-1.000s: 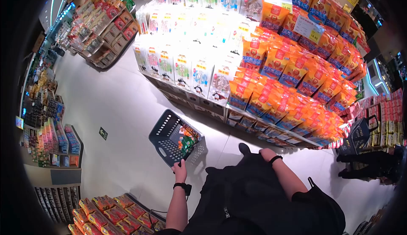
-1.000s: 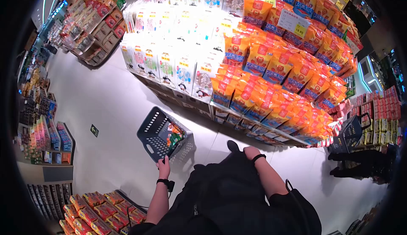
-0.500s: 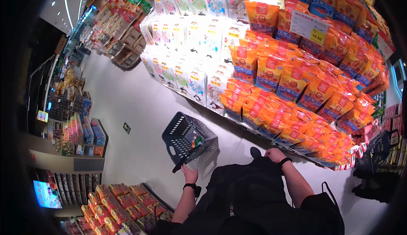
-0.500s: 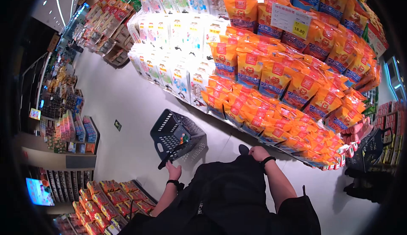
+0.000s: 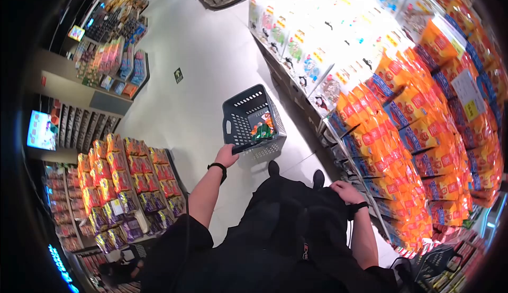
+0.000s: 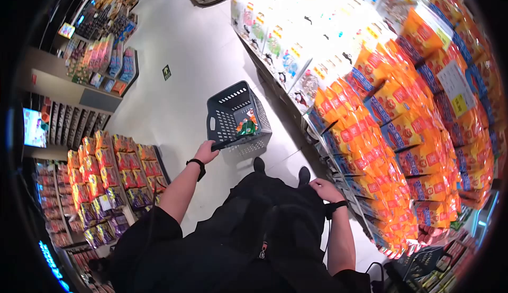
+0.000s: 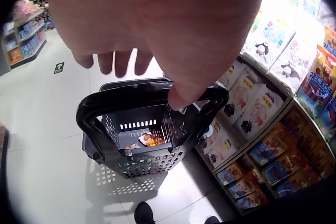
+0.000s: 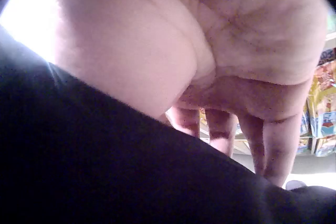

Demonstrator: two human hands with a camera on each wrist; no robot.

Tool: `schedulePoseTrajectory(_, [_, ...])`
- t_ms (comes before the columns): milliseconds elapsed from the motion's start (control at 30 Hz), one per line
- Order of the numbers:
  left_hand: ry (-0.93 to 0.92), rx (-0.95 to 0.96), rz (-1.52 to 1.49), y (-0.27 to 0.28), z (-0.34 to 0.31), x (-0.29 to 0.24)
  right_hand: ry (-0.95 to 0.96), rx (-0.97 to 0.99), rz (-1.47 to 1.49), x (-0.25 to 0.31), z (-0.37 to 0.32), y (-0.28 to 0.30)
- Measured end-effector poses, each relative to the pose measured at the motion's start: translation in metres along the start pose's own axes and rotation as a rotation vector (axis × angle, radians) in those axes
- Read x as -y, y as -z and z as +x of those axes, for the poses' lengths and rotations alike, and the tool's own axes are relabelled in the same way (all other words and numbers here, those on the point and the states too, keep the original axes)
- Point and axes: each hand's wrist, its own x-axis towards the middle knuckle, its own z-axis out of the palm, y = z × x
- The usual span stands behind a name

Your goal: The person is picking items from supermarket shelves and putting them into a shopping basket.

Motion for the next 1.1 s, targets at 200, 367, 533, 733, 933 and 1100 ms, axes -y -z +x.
schedulePoseTrajectory(200, [-0.141, 0.161, -0.082, -0.002, 0.028, -0.001, 0.009, 0.206, -0.29, 0.028, 0.056, -0.053])
schedulePoseTrajectory(367, [-0.147, 0.097, 0.092, 0.003, 0.032, 0.0, -0.124, 0.156, -0.356, 0.034, 0.076, -0.086])
schedulePoseTrajectory(533, [-0.172, 0.019, 0.02, -0.016, 0.034, 0.019, -0.222, 0.071, -0.372, 0.047, 0.088, -0.116])
schedulePoseTrajectory(733, [-0.245, -0.031, 0.002, -0.018, 0.032, 0.026, -0.351, 0.064, -0.377, 0.066, 0.116, -0.136])
schedulePoseTrajectory(933, [-0.274, -0.089, -0.024, -0.031, 0.034, 0.031, -0.378, 0.072, -0.601, 0.101, 0.138, -0.151])
schedulePoseTrajectory(1100, [-0.269, -0.072, -0.028, -0.026, 0.034, 0.031, -0.38, 0.067, -0.622, 0.085, 0.148, -0.148])
